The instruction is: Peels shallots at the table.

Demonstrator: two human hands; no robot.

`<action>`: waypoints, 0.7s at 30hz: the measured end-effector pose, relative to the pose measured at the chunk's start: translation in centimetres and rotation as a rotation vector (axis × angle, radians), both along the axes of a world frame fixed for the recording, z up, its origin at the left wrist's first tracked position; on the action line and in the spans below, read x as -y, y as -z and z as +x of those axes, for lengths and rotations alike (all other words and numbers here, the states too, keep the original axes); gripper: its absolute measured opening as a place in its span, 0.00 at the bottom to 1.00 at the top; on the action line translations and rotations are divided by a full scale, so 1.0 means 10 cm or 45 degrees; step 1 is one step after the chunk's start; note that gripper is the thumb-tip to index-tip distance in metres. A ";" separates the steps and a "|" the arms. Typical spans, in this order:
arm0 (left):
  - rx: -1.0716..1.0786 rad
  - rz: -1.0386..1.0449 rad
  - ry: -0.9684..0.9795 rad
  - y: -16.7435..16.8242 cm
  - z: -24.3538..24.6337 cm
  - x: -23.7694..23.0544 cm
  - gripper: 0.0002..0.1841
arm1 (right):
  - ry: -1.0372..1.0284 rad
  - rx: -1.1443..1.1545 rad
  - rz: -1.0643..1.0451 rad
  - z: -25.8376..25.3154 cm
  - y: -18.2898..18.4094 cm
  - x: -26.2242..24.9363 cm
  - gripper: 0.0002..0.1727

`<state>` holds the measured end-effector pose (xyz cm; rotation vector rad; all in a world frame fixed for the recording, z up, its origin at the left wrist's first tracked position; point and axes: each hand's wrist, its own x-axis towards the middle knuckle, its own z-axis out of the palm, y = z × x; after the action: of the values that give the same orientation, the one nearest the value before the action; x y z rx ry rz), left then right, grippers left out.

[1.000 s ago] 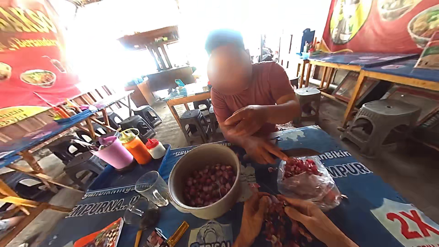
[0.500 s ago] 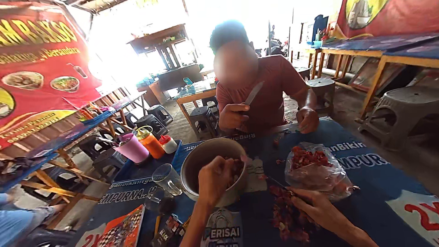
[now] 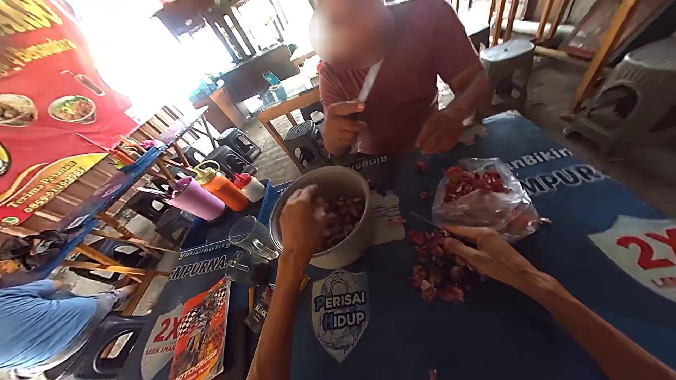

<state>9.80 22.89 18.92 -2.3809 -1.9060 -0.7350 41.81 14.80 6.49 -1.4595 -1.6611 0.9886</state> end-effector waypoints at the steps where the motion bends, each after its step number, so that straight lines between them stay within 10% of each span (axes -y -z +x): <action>1: 0.062 0.118 0.054 0.00 0.08 0.09 0.16 | 0.011 0.003 0.011 0.03 -0.02 -0.01 0.22; 8: 0.150 -0.301 0.651 0.78 0.96 0.82 0.16 | 0.090 -0.067 -0.037 0.10 -0.13 -0.01 0.20; 13: 0.103 -0.305 0.697 1.25 1.37 0.93 0.26 | 0.120 -0.018 0.027 0.08 -0.10 -0.02 0.21; 16: 0.097 -0.284 0.703 1.30 1.45 0.93 0.16 | 0.113 0.014 0.009 0.07 -0.10 -0.04 0.21; 21: 0.585 -0.362 0.565 1.31 1.31 0.73 0.13 | 0.079 -0.084 -0.062 0.05 -0.12 -0.03 0.21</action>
<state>22.86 15.59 5.82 -3.0933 -1.7124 -1.1968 42.31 15.06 7.70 -1.4852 -1.5453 1.0387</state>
